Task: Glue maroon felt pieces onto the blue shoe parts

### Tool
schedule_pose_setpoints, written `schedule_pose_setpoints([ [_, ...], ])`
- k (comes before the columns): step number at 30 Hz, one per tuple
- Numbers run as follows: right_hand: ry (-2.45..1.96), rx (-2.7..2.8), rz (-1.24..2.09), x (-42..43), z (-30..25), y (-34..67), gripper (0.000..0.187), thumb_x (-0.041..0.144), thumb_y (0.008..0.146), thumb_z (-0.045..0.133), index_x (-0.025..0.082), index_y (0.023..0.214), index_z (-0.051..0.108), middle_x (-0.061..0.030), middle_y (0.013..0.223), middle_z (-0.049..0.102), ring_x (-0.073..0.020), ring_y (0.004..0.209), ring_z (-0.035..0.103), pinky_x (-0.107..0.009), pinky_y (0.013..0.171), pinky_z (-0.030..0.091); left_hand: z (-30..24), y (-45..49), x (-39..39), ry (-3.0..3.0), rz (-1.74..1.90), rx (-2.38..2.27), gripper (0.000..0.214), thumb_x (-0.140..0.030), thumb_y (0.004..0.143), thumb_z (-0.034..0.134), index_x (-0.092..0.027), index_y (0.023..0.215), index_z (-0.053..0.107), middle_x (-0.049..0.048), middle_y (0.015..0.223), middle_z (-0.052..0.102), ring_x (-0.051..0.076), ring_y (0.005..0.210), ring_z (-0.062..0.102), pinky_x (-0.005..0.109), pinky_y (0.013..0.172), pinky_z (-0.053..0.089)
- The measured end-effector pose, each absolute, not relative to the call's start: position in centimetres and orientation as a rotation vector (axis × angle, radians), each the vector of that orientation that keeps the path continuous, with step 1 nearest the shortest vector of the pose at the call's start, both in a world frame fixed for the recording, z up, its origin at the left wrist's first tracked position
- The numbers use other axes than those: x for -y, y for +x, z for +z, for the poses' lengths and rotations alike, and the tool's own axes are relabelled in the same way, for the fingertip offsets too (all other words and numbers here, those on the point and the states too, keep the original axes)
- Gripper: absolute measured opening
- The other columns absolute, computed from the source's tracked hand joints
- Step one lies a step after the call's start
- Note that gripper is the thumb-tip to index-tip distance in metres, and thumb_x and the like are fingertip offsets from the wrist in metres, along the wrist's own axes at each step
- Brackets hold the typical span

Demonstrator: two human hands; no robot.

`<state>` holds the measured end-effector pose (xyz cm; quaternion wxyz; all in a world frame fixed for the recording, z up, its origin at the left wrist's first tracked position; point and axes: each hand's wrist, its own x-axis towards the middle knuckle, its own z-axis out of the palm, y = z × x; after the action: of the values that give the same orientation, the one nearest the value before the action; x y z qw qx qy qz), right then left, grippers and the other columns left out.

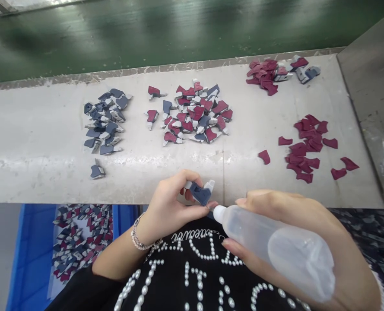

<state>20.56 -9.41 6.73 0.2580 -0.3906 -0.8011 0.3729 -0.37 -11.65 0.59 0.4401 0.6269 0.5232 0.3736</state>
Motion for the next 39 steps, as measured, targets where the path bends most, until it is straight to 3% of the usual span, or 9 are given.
schedule_pose_setpoints([
  [9, -1.061, 2.141, 1.048, 9.34, 6.67, 20.44, 0.036, 0.033, 0.079, 0.078, 0.031, 0.078, 0.042, 0.0099, 0.065, 0.059, -0.0144, 0.053, 0.061, -0.026, 0.048, 0.053, 0.88, -0.37, 11.66, 1.609, 0.853, -1.292, 0.039, -0.013, 0.069, 0.083, -0.023, 0.095, 0.055, -0.0046, 0.080, 0.063, 0.008, 0.062, 0.058, 0.019, 0.058, 0.050],
  [14, -1.059, 2.136, 1.046, 9.15, 6.58, 20.29, 0.035, 0.033, 0.081, 0.076, 0.031, 0.080, 0.042, 0.0092, 0.067, 0.060, -0.0137, 0.053, 0.061, -0.025, 0.046, 0.053, 0.75, -0.24, 11.65, 1.678, 0.832, -1.286, 0.033, -0.016, 0.073, 0.078, -0.023, 0.096, 0.055, -0.0046, 0.079, 0.063, 0.008, 0.061, 0.058, 0.020, 0.058, 0.049],
  [21, -1.087, 2.124, 1.056, 8.77, 6.50, 20.17, 0.026, 0.034, 0.081, 0.076, 0.032, 0.085, 0.051, 0.0087, 0.077, 0.066, -0.0121, 0.057, 0.066, -0.022, 0.049, 0.055, 0.47, -0.19, 11.71, 1.722, 0.742, -1.304, 0.028, -0.016, 0.076, 0.073, -0.024, 0.097, 0.055, -0.0057, 0.075, 0.061, 0.009, 0.062, 0.058, 0.022, 0.059, 0.047],
  [27, -1.135, 2.069, 0.883, 9.04, 6.69, 20.69, 0.024, 0.046, 0.084, 0.069, 0.031, 0.088, 0.052, 0.0077, 0.065, 0.061, -0.0130, 0.042, 0.059, -0.026, 0.037, 0.050, 0.58, -0.21, 11.49, 1.669, 0.767, -1.295, 0.032, -0.020, 0.075, 0.079, -0.024, 0.096, 0.055, -0.0056, 0.079, 0.063, 0.008, 0.062, 0.057, 0.020, 0.058, 0.047],
  [33, -1.092, 2.051, 1.117, 8.76, 6.87, 20.58, 0.028, 0.037, 0.081, 0.076, 0.031, 0.088, 0.050, 0.0105, 0.065, 0.062, -0.0111, 0.047, 0.061, -0.021, 0.040, 0.052, 0.66, -0.21, 11.42, 1.676, 0.748, -1.293, 0.040, -0.018, 0.068, 0.084, -0.024, 0.096, 0.057, -0.0063, 0.073, 0.060, 0.010, 0.060, 0.056, 0.021, 0.057, 0.047],
  [39, -1.095, 2.093, 1.104, 8.68, 6.87, 20.40, 0.025, 0.035, 0.082, 0.075, 0.032, 0.088, 0.052, 0.0103, 0.070, 0.063, -0.0105, 0.052, 0.062, -0.020, 0.044, 0.051, 0.65, -0.32, 11.67, 1.678, 0.735, -1.286, 0.045, -0.019, 0.065, 0.088, -0.025, 0.097, 0.056, -0.0083, 0.073, 0.059, 0.008, 0.061, 0.056, 0.020, 0.059, 0.046],
])
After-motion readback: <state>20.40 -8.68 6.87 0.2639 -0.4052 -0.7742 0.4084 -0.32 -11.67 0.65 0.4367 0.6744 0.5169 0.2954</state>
